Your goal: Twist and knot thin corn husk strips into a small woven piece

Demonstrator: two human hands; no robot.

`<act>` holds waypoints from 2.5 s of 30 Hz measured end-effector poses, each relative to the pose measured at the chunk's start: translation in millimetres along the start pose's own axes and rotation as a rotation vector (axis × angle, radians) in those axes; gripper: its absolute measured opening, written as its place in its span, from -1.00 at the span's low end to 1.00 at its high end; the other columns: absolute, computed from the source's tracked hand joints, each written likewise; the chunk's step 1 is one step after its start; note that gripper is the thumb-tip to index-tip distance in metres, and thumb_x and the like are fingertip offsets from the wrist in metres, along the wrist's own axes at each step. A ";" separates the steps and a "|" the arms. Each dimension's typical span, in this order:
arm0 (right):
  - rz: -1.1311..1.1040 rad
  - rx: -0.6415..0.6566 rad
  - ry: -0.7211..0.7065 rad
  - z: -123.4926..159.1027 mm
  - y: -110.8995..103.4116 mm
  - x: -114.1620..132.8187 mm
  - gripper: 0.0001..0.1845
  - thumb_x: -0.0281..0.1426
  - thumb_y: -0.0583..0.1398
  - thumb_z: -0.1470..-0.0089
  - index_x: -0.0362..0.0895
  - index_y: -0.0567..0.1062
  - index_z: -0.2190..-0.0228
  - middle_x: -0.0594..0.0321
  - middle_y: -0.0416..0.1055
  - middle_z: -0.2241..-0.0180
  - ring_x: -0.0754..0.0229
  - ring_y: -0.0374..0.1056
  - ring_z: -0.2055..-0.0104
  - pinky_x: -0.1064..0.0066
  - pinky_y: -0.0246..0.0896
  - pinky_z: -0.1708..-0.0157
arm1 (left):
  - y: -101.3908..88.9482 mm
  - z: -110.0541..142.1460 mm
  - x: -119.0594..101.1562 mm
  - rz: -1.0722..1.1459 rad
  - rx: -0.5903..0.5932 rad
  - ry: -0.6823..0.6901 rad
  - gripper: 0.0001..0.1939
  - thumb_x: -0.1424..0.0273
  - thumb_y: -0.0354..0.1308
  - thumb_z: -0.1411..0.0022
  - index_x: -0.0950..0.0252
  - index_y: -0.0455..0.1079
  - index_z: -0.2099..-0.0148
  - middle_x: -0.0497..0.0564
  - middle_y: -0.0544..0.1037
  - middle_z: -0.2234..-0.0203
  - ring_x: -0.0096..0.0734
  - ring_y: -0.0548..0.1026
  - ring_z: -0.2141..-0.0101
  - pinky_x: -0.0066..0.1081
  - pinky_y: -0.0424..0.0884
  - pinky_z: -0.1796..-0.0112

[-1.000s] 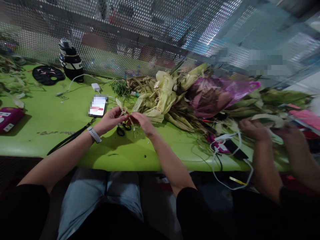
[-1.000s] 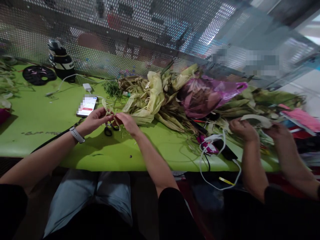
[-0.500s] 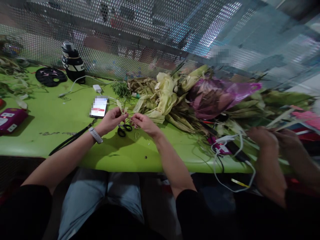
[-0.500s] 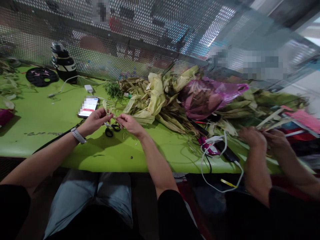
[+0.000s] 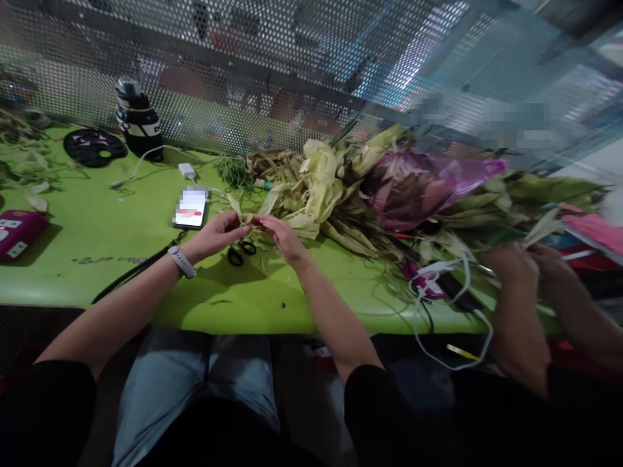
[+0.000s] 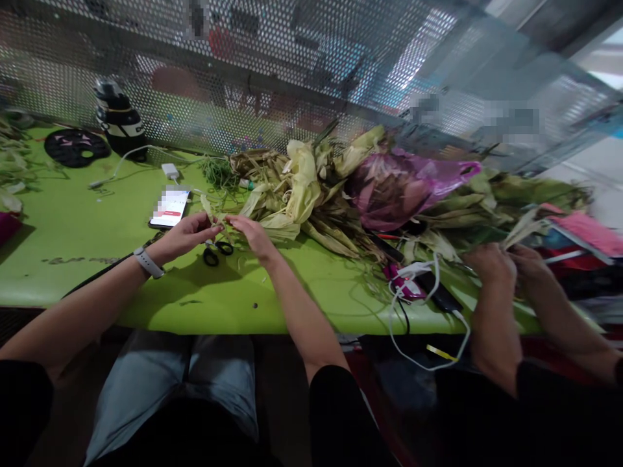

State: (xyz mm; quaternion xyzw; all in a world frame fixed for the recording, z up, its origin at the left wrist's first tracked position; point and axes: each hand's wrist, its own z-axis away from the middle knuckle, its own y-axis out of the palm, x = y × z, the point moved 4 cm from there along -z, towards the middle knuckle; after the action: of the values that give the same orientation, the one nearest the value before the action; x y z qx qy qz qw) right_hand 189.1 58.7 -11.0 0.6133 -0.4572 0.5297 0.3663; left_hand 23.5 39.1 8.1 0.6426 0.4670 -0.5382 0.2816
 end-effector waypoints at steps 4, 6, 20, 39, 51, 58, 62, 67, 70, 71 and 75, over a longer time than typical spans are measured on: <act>-0.145 -0.092 0.002 -0.9 5.7 -8.3 -0.67 -0.09 0.31 0.07 -0.08 0.54 0.37 0.27 0.52 0.33 0.24 0.42 0.21 0.32 0.28 0.05 | 6.3 2.5 -0.3 -0.131 0.051 0.012 -0.84 0.31 0.20 -0.22 0.32 0.44 0.28 -0.03 0.44 0.48 -0.52 0.34 0.49 -0.50 0.26 0.46; -0.164 -0.171 0.002 0.0 6.5 -10.1 -0.66 -0.12 0.37 0.16 -0.09 0.51 0.41 0.29 0.49 0.38 0.26 0.41 0.27 0.36 0.30 0.12 | 6.5 2.5 2.2 -0.177 0.044 -0.004 -0.81 0.30 0.19 -0.23 0.33 0.43 0.34 -0.04 0.41 0.54 -0.52 0.31 0.52 -0.50 0.22 0.49; 0.370 -0.353 -0.278 10.7 -4.9 21.2 -0.65 -0.06 0.23 -0.06 -0.10 0.48 0.34 0.11 0.39 0.02 0.10 0.29 -0.08 0.16 0.08 -0.19 | 13.2 6.6 4.8 -0.353 0.114 -0.060 -0.68 0.17 0.15 -0.23 0.37 0.41 0.34 -0.04 0.41 0.57 -0.52 0.31 0.56 -0.47 0.24 0.52; 0.308 -0.120 -0.329 13.7 21.9 24.5 -0.60 -0.02 0.26 -0.03 -0.11 0.53 0.48 0.21 0.43 0.33 0.20 0.38 0.23 0.30 0.27 0.10 | 33.0 7.6 23.7 -0.117 0.266 -0.103 -0.71 0.21 0.23 -0.19 0.37 0.51 0.39 0.01 0.48 0.60 -0.53 0.30 0.60 -0.47 0.19 0.53; 0.471 0.061 -0.034 13.3 -5.0 30.7 -0.40 0.16 0.15 -0.02 -0.15 0.40 0.55 0.32 0.27 0.53 0.27 0.16 0.44 0.40 0.05 0.37 | 15.3 6.0 14.1 0.402 -0.048 -0.322 -0.75 0.24 0.28 -0.14 0.37 0.46 0.34 -0.03 0.42 0.50 -0.53 0.36 0.48 -0.47 0.31 0.41; 0.595 -0.021 -0.273 8.5 -2.7 33.3 -0.41 0.16 0.08 -0.09 -0.11 0.31 0.55 0.29 0.23 0.47 0.23 0.20 0.35 0.36 0.12 0.26 | 12.1 5.1 7.1 0.103 0.038 -0.172 -0.73 0.22 0.22 -0.20 0.34 0.41 0.38 -0.07 0.39 0.57 -0.56 0.29 0.54 -0.47 0.21 0.46; 0.730 -0.126 -0.408 8.9 -0.6 32.9 -0.45 0.11 0.01 -0.18 -0.08 0.26 0.53 0.24 0.22 0.43 0.18 0.19 0.30 0.31 0.13 0.18 | 12.9 4.2 9.2 -0.032 0.076 -0.150 -0.75 0.22 0.20 -0.22 0.34 0.45 0.32 -0.03 0.47 0.53 -0.51 0.36 0.50 -0.45 0.26 0.43; 0.838 -0.264 -0.493 8.8 -2.6 29.2 -0.52 0.03 0.04 -0.21 -0.06 0.27 0.53 0.18 0.26 0.41 0.10 0.19 0.22 0.20 0.11 0.03 | 13.5 4.5 7.5 -0.054 0.070 -0.122 -0.75 0.23 0.23 -0.20 0.34 0.48 0.34 -0.01 0.49 0.54 -0.50 0.38 0.51 -0.45 0.28 0.43; 0.798 -0.321 -0.508 11.4 -7.2 34.2 -0.56 0.03 0.08 -0.18 -0.05 0.33 0.48 0.15 0.31 0.35 0.06 0.22 0.15 0.17 0.11 -0.01 | 12.4 5.3 8.8 0.004 0.022 -0.120 -0.74 0.21 0.23 -0.20 0.34 0.48 0.31 0.00 0.52 0.52 -0.50 0.39 0.50 -0.45 0.29 0.43; 0.774 -0.363 -0.518 13.8 -9.3 38.0 -0.57 0.04 0.09 -0.17 -0.05 0.35 0.46 0.13 0.32 0.33 0.05 0.22 0.12 0.16 0.10 -0.03 | 11.3 5.3 10.2 0.027 -0.013 -0.129 -0.73 0.19 0.23 -0.21 0.34 0.48 0.31 0.00 0.52 0.51 -0.51 0.38 0.51 -0.46 0.29 0.44; 0.687 -0.357 -0.435 21.5 -6.7 45.3 -0.49 0.07 0.04 -0.18 -0.07 0.35 0.52 0.16 0.32 0.39 0.08 0.25 0.21 0.21 0.15 0.08 | 6.1 3.8 15.2 0.070 -0.173 -0.150 -0.68 0.15 0.20 -0.24 0.32 0.39 0.36 -0.03 0.48 0.56 -0.57 0.30 0.58 -0.49 0.22 0.52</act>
State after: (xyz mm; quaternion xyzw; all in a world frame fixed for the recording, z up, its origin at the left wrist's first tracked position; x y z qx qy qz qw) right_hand 203.2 32.9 30.2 0.4501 -0.7854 0.3918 0.1646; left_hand 27.2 37.8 -8.3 0.5896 0.4668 -0.5322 0.3889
